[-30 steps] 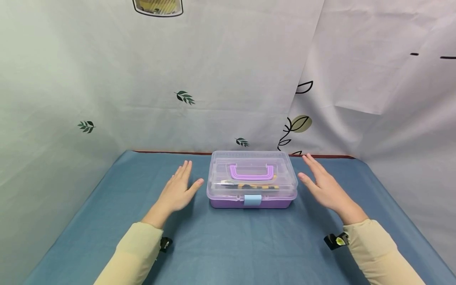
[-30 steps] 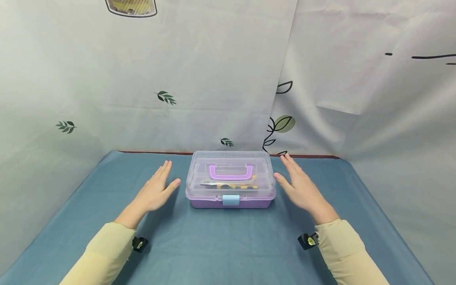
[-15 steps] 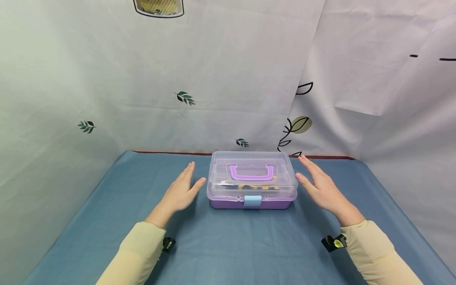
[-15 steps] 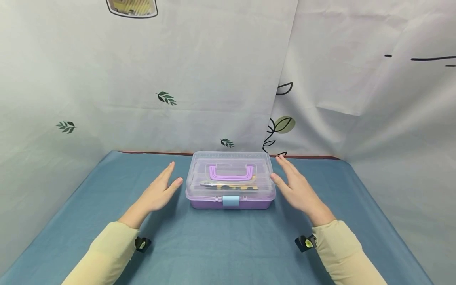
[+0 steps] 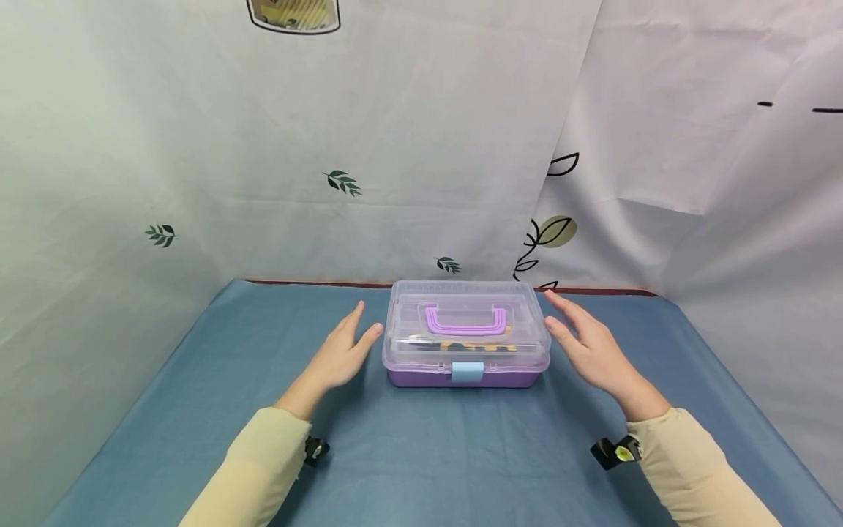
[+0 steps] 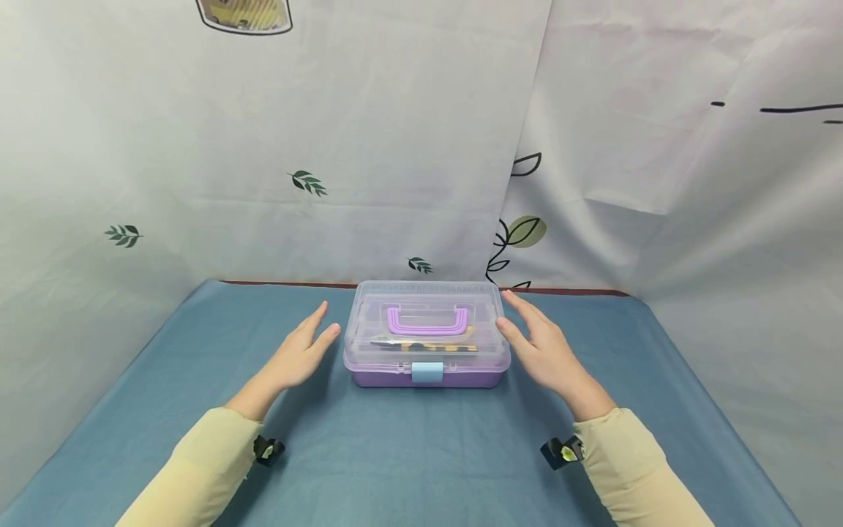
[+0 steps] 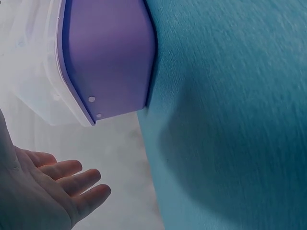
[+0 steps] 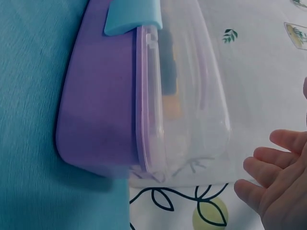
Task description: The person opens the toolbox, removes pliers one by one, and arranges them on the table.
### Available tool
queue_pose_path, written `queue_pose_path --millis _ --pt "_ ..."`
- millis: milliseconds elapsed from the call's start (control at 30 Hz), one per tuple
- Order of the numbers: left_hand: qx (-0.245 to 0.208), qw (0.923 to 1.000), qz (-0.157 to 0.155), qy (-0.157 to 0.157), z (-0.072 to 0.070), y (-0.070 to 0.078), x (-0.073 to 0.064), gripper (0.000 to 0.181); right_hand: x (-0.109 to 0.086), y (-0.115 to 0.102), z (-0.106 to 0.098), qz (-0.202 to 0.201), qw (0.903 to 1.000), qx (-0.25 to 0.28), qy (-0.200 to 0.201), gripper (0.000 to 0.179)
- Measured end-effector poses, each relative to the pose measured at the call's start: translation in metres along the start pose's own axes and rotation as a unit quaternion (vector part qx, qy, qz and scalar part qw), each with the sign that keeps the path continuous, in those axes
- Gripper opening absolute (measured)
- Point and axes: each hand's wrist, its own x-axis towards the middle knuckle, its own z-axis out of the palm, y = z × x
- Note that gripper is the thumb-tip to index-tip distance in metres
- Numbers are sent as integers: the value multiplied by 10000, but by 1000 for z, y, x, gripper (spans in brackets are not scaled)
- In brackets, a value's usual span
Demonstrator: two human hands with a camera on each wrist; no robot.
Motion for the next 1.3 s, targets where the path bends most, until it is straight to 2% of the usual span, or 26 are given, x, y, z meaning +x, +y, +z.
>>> queue_pose_path --millis 200,467,633,800,1000,1133,1233,1300 --pt "-328 9994 -104 -65 2 2 1 78 0 -4 1 8 9994 347 78 51" --pt "-694 9974 -92 -170 5 8 2 78 0 -10 3 45 9983 564 135 45" --pt "-967 9951 -159 -150 7 10 4 77 1 -15 5 8 9915 1297 88 44" --pt "-1176 9925 -310 -159 11 13 7 77 2 -18 5 68 9732 2297 -110 50" --pt "-1262 9910 -390 -205 14 16 10 77 2 -20 7 296 9522 3015 -406 61" --pt "-1337 9897 -463 -207 14 20 11 74 1 -21 8 387 9295 3619 -596 66" --pt "-1372 9889 -535 -190 15 22 12 73 0 -22 10 476 9081 4086 -782 66" --pt "-1413 9881 -578 -173 16 24 13 73 0 -23 12 588 8980 4260 -927 66"
